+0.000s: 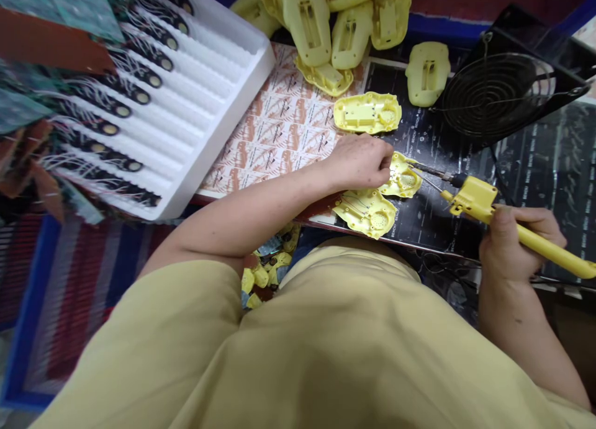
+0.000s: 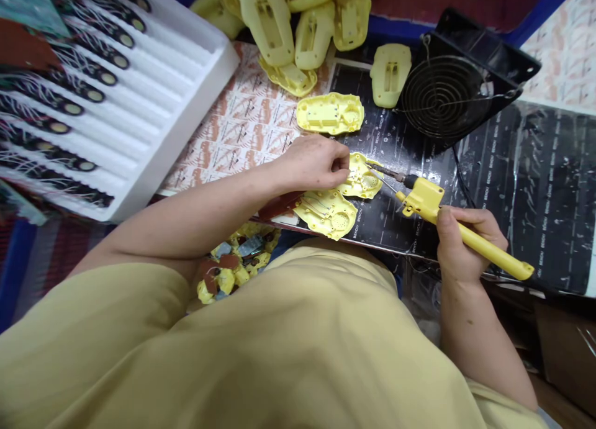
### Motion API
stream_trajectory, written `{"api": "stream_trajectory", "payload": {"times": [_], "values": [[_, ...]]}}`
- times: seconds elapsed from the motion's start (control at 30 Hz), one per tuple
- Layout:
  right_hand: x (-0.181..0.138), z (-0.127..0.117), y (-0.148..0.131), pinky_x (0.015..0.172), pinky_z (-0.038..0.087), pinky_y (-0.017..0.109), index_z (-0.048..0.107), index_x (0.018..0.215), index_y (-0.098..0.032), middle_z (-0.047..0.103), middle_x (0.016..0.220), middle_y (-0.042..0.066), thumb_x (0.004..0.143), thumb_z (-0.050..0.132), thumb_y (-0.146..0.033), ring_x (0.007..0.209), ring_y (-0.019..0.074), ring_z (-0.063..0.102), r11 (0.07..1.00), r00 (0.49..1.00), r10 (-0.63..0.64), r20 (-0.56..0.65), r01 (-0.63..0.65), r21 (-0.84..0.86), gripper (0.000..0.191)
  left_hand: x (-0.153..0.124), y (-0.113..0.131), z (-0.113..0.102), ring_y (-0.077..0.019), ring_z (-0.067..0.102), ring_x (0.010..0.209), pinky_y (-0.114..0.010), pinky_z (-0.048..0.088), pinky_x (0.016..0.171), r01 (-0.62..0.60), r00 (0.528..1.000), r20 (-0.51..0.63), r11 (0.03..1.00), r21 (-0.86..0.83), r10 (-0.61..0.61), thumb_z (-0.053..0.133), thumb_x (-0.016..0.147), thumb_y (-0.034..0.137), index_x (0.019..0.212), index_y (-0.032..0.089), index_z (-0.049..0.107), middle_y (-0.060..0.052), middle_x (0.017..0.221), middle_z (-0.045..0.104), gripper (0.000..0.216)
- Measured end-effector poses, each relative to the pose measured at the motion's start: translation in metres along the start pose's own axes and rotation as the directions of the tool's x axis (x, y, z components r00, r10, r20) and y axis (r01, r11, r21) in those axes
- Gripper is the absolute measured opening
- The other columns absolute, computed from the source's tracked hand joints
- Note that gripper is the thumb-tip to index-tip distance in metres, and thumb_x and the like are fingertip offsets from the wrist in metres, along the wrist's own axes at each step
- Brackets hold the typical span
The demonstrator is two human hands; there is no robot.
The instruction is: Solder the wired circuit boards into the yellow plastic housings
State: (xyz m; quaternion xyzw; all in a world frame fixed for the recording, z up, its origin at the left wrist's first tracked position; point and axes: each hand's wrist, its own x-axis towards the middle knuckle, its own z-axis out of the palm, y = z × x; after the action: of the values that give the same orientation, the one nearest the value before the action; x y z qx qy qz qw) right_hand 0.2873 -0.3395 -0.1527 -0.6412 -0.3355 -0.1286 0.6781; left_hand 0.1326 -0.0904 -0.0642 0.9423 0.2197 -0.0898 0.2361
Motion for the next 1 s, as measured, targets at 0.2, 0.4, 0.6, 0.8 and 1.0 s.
{"api": "stream_trajectory", "payload": {"times": [0.2, 0.4, 0.6, 0.8, 1.0], "values": [[0.006, -0.002, 0.0, 0.058, 0.063, 0.032, 0.078, 0.073, -0.023, 0.076, 0.072, 0.002, 0.073, 0.101, -0.048, 0.058, 0.0196, 0.072, 1.0, 0.991, -0.009, 0.135, 0.011, -0.016, 0.033, 0.001, -0.002, 0.002, -0.0281, 0.074, 0.106, -0.041, 0.054, 0.1, -0.034, 0.999, -0.027, 0.999, -0.004, 0.033, 0.061, 0.083, 0.019, 0.103, 0.021, 0.083, -0.007, 0.093, 0.079, 0.03], [0.019, 0.001, 0.003, 0.053, 0.064, 0.03, 0.078, 0.074, -0.024, 0.077, 0.071, 0.003, 0.076, 0.098, -0.043, 0.055, 0.0201, 0.073, 0.996, 0.958, -0.092, 0.272, 0.086, 0.033, 0.028, 0.002, -0.007, 0.006, -0.027, 0.074, 0.106, -0.039, 0.053, 0.101, -0.044, 0.998, -0.041, 0.998, -0.034, 0.043, 0.061, 0.082, 0.021, 0.102, 0.021, 0.083, -0.006, 0.094, 0.079, 0.029], [0.038, -0.001, -0.002, 0.055, 0.065, 0.029, 0.083, 0.092, -0.024, 0.081, 0.082, 0.004, 0.084, 0.095, -0.026, 0.065, 0.0216, 0.078, 0.967, 0.839, -0.249, 0.484, 0.188, 0.172, 0.014, 0.002, -0.006, 0.005, -0.0278, 0.074, 0.105, -0.04, 0.053, 0.1, -0.033, 0.999, -0.032, 0.999, -0.027, 0.033, 0.06, 0.082, 0.021, 0.101, 0.022, 0.082, -0.006, 0.093, 0.078, 0.029], [0.052, -0.01, 0.005, 0.057, 0.063, 0.027, 0.082, 0.111, -0.03, 0.083, 0.095, 0.0, 0.084, 0.092, -0.014, 0.072, 0.0178, 0.078, 0.915, 0.82, -0.397, 0.412, 0.321, 0.243, 0.033, 0.002, -0.003, 0.003, -0.0276, 0.073, 0.104, -0.04, 0.053, 0.1, -0.025, 0.999, -0.022, 0.999, -0.026, 0.025, 0.062, 0.082, 0.02, 0.099, 0.022, 0.082, -0.006, 0.093, 0.078, 0.026], [0.037, -0.007, 0.006, 0.051, 0.058, 0.029, 0.085, 0.109, -0.028, 0.08, 0.083, 0.001, 0.086, 0.093, -0.034, 0.061, 0.0187, 0.073, 0.946, 0.906, -0.321, 0.276, 0.318, 0.058, 0.025, 0.002, 0.0, -0.002, -0.0284, 0.075, 0.104, -0.041, 0.053, 0.102, 0.006, 1.0, 0.025, 1.0, 0.0, -0.006, 0.063, 0.081, 0.018, 0.103, 0.022, 0.083, -0.007, 0.092, 0.078, 0.03]]}}
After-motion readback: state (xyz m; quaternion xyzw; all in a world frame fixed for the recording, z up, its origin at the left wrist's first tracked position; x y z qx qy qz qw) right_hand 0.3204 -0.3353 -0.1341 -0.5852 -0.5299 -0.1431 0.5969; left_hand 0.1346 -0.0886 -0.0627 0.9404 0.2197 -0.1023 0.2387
